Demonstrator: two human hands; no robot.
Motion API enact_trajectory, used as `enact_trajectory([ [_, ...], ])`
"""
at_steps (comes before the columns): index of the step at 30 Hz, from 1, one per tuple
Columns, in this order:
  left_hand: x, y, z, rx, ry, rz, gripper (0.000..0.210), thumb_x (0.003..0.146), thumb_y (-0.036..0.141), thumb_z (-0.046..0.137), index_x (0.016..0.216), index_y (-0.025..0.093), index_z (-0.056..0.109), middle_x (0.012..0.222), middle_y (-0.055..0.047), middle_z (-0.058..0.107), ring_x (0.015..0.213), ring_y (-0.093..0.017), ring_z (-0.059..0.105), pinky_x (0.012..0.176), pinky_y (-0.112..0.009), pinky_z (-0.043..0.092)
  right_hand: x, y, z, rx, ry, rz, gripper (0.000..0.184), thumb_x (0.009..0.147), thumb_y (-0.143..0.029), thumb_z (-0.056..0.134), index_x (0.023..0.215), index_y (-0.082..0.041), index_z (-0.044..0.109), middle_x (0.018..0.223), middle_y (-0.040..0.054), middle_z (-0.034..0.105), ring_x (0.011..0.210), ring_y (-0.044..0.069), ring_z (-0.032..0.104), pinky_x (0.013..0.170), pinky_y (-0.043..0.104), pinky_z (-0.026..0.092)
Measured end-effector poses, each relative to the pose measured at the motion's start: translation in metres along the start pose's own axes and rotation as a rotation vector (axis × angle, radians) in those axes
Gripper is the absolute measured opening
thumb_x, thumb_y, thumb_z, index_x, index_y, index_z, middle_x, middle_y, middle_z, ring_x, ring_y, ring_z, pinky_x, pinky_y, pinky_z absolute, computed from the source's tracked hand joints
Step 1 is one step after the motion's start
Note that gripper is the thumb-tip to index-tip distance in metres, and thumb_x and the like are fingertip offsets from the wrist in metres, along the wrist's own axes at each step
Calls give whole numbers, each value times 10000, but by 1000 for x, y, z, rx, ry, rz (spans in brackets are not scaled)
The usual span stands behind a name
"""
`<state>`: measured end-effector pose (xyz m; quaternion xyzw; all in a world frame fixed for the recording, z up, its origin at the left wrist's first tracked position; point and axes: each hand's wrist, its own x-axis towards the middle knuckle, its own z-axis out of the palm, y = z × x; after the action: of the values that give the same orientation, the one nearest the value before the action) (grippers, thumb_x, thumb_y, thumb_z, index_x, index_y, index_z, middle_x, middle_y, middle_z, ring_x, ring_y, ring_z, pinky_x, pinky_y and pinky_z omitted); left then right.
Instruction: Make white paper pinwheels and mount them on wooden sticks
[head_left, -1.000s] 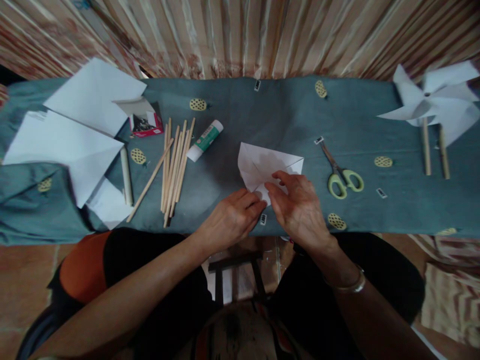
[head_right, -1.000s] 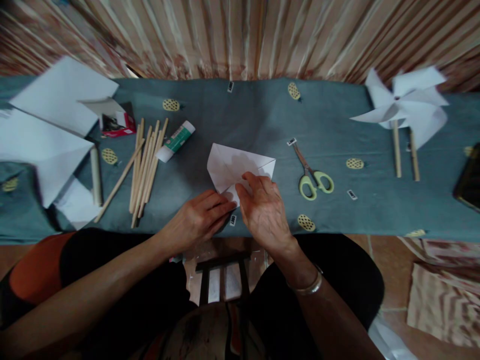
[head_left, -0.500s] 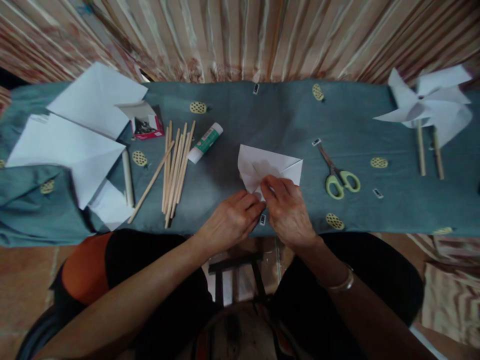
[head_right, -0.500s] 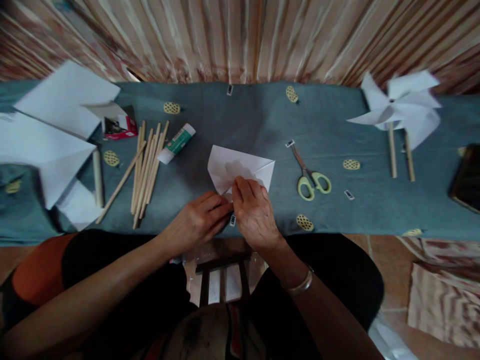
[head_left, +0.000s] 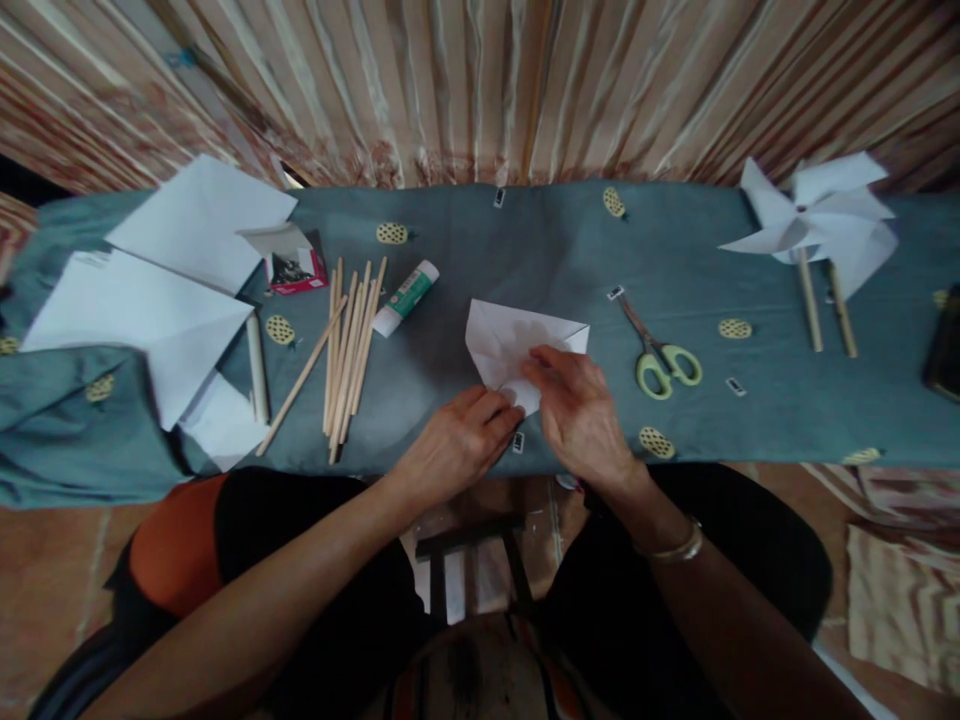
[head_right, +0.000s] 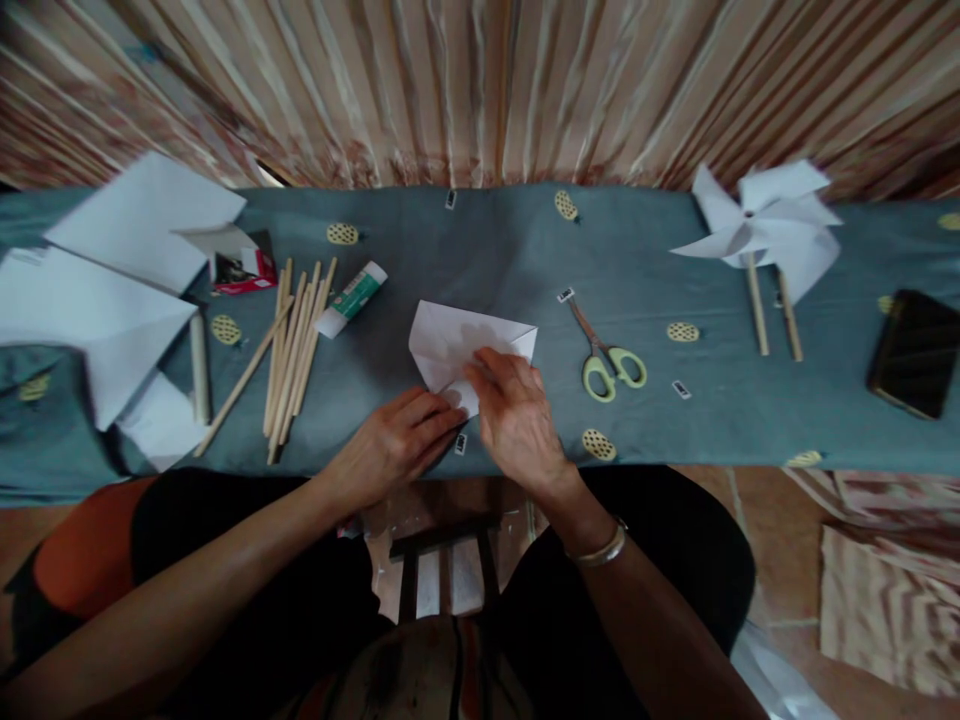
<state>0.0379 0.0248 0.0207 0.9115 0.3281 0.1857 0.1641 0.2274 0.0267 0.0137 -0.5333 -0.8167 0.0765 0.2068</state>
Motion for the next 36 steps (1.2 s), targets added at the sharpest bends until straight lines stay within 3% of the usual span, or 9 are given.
enact_trajectory([
  [6, -1, -1, -1, 14, 13, 18, 234, 960, 169, 475, 1122, 82, 620, 985, -106, 659, 887, -192, 622, 762, -342, 583, 25, 26, -10, -25, 55, 119, 470, 941, -188, 399, 1374, -32, 492, 1364, 229, 551, 1308, 327, 477, 1059, 506, 414],
  [12, -3, -5, -8, 44, 36, 34, 242, 946, 151, 489, 1142, 93, 620, 979, -110, 678, 861, -188, 633, 756, -341, 572, 33, 41, -15, 7, 42, 146, 415, 940, -267, 435, 1296, -118, 589, 1180, 173, 686, 1106, 317, 628, 986, 554, 456],
  [16, -6, -15, -14, 103, 89, 16, 247, 933, 132, 491, 1128, 128, 643, 985, -107, 692, 887, -200, 642, 772, -356, 561, 29, 48, -21, 127, 69, 245, 369, 882, -326, 538, 1189, -170, 672, 977, 99, 750, 845, 253, 692, 819, 435, 546],
  [19, -6, -28, -18, 136, 122, -4, 233, 920, 116, 495, 1072, 135, 671, 988, -103, 695, 905, -205, 635, 788, -362, 555, 24, 49, -24, 254, 48, 359, 338, 837, -336, 598, 1128, -203, 703, 828, 35, 751, 693, 201, 677, 665, 344, 548],
  [26, 0, -49, -29, 136, 145, -77, 286, 885, 63, 472, 1053, 163, 681, 1084, -100, 665, 982, -225, 594, 857, -404, 525, 7, 47, -25, 571, -40, 485, 368, 758, -374, 702, 1070, -179, 705, 751, 25, 737, 659, 182, 674, 644, 337, 553],
  [30, 4, -38, -28, 113, 187, -67, 229, 903, 133, 507, 1065, 183, 659, 1150, -98, 634, 1057, -241, 564, 893, -433, 503, 0, 44, -28, 530, -68, 528, 367, 752, -361, 707, 1080, -195, 695, 756, 22, 741, 669, 194, 687, 656, 353, 554],
  [33, 4, -21, -21, 94, 118, 24, 237, 919, 339, 571, 1034, 147, 649, 1018, -105, 656, 954, -241, 580, 810, -399, 518, -2, 43, -29, 459, -77, 540, 369, 747, -345, 710, 1081, -190, 692, 753, 26, 743, 655, 201, 691, 643, 356, 551],
  [36, 3, -8, -11, 111, 14, 79, 276, 913, 356, 587, 1039, 117, 639, 948, -96, 658, 888, -230, 587, 764, -370, 526, -4, 42, -28, 404, -62, 512, 349, 755, -350, 702, 1067, -194, 694, 738, 23, 740, 627, 196, 684, 600, 333, 542],
])
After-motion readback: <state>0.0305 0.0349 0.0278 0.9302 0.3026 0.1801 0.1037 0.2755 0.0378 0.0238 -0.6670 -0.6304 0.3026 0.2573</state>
